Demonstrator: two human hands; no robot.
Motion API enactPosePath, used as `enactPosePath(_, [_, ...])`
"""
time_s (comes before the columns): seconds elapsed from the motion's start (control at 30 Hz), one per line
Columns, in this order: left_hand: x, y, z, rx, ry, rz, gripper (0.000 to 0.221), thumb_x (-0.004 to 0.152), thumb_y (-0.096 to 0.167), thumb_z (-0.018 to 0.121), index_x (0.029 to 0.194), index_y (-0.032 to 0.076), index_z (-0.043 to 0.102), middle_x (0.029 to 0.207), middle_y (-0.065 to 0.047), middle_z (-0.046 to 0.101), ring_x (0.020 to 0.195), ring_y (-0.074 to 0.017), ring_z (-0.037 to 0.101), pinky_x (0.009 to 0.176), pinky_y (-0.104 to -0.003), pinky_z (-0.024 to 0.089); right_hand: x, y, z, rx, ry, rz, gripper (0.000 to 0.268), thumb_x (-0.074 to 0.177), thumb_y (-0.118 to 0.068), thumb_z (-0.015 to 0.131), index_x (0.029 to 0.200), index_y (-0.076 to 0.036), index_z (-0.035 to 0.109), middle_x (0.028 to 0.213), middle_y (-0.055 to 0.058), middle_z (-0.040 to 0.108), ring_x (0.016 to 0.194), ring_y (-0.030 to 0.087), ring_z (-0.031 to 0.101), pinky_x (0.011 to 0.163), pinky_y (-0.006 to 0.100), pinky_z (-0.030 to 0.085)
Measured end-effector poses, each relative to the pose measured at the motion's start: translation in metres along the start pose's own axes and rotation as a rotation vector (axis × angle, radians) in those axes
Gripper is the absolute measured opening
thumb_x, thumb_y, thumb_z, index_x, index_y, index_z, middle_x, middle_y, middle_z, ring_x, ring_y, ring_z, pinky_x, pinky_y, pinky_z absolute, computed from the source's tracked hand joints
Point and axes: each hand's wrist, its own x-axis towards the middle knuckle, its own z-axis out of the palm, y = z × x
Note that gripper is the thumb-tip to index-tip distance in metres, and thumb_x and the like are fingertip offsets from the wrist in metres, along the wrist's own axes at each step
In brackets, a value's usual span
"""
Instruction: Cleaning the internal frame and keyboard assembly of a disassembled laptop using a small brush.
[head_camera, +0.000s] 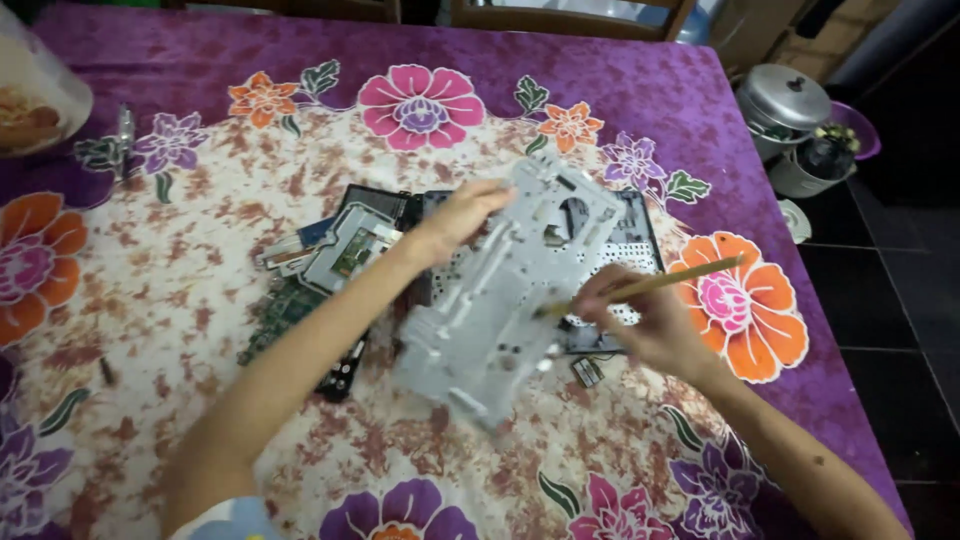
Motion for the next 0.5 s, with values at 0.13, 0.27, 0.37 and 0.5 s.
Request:
enactPosePath(0.13, [0.098, -0.054, 0.008, 0.073, -0.008, 0.190, 0.052, 0.095, 0.056, 0.065, 0.132, 0.020, 0.068, 0.126, -0.006, 0.070, 0.119, -0.0212, 0.064, 0.096, -0.036, 0.052, 0.011, 0.004, 0.009, -0.332, -0.104, 0.021, 0.006, 0.089, 0.002, 0.064, 0.094, 0.001, 0.069, 0.081, 0.014, 0.071, 0.065, 0.024, 0.071, 0.056, 0.033, 0.061])
enactPosePath(0.27, [0.085, -0.049, 0.018, 0.010, -0.008, 0.315, 0.059, 0.101, 0.047, 0.059, 0.142, 0.004, 0.058, 0.141, -0.017, 0.060, 0.135, -0.0310, 0.052, 0.112, -0.044, 0.040, 0.021, -0.003, 0.016, -0.347, -0.108, 0.009, 0.005, 0.089, -0.001, 0.069, 0.093, 0.002, 0.070, 0.069, 0.015, 0.071, 0.056, 0.023, 0.070, 0.054, 0.034, 0.059])
enactPosePath(0.37, [0.112, -0.084, 0.020, -0.020, -0.004, 0.330, 0.062, 0.103, 0.045, 0.056, 0.143, -0.003, 0.054, 0.145, -0.023, 0.055, 0.139, -0.0345, 0.046, 0.116, -0.048, 0.034, 0.026, 0.000, 0.017, -0.237, -0.199, 0.065, 0.006, 0.086, -0.001, 0.070, 0.090, 0.003, 0.073, 0.067, 0.016, 0.073, 0.056, 0.024, 0.072, 0.057, 0.036, 0.060])
enactPosePath(0.5, [0.113, -0.094, 0.021, -0.076, 0.004, 0.367, 0.068, 0.105, 0.043, 0.055, 0.145, -0.010, 0.047, 0.148, -0.030, 0.048, 0.143, -0.0391, 0.038, 0.119, -0.051, 0.028, 0.035, 0.011, 0.013, -0.439, -0.059, 0.038, 0.009, 0.087, 0.002, 0.069, 0.095, 0.002, 0.072, 0.069, 0.015, 0.072, 0.059, 0.025, 0.071, 0.059, 0.034, 0.058])
